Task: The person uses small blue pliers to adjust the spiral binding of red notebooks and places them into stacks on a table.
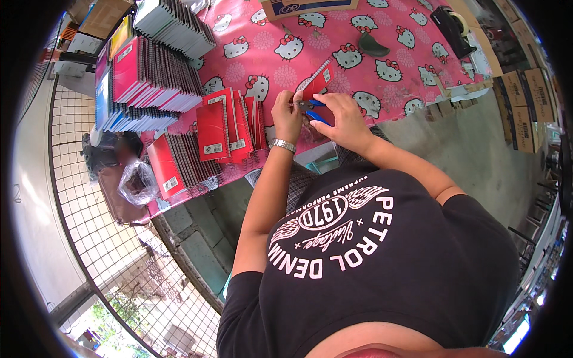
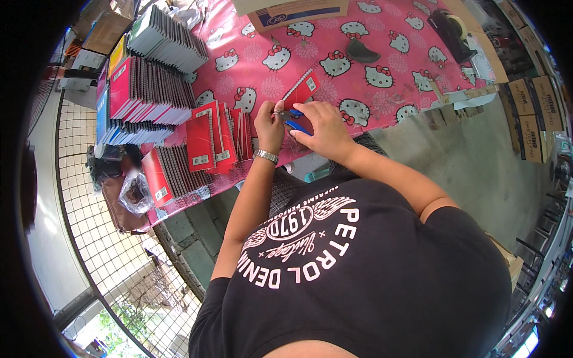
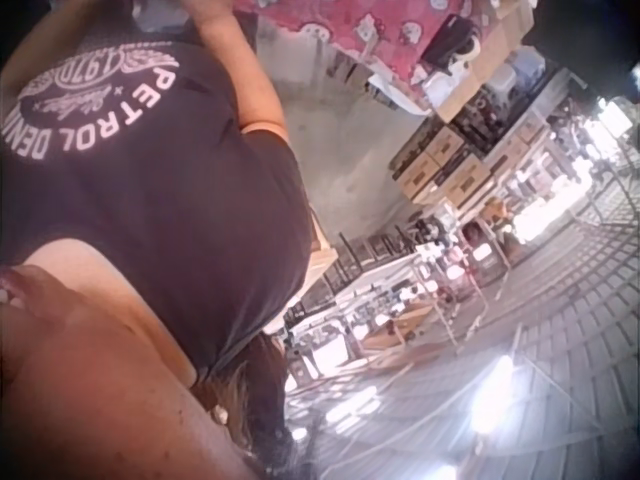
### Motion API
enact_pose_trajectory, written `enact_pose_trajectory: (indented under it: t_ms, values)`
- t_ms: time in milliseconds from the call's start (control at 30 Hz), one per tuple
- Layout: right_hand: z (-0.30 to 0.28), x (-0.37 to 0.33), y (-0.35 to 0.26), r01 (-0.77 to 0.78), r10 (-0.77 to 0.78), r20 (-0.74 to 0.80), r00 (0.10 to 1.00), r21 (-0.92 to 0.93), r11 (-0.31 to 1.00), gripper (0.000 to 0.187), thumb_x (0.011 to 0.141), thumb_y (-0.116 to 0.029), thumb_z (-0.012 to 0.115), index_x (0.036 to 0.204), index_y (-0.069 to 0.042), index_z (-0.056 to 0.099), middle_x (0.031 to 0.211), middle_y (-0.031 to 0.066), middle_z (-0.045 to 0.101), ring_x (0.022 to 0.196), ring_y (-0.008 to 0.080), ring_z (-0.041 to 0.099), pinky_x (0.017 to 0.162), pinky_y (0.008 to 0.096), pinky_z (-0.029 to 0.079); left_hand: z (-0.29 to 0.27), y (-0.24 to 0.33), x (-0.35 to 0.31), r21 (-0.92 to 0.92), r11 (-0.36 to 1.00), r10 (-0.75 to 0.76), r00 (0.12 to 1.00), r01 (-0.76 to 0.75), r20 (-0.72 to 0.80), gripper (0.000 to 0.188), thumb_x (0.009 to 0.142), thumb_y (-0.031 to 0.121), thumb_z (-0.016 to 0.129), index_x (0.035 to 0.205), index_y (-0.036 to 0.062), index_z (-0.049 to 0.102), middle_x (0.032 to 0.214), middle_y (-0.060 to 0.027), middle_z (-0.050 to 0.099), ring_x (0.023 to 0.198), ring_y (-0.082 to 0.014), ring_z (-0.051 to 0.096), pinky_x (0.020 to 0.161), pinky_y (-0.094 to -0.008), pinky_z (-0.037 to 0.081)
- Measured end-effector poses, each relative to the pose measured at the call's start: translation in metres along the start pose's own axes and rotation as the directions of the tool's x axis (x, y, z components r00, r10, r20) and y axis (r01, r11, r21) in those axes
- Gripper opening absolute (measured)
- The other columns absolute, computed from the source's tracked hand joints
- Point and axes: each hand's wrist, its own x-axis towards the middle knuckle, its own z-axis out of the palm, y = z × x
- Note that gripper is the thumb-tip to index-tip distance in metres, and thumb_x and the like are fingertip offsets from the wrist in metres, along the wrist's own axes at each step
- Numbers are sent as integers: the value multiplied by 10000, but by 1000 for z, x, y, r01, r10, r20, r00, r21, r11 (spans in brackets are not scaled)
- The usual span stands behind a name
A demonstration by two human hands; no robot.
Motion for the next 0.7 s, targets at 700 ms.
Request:
enact_pose_trajectory:
  t_ms: [700]
  values:
    - [-24,31,-65,-427,51,491,869,697,576,386,967,-197,585,1315,-36,544,1100,67,591,1030,115,537,867,283,467,-151,76,-9,13,973,186,750,-230,-635,114,911,56,658,1020,24,644,989,-84,649,796,-166,651,572,-294,607]
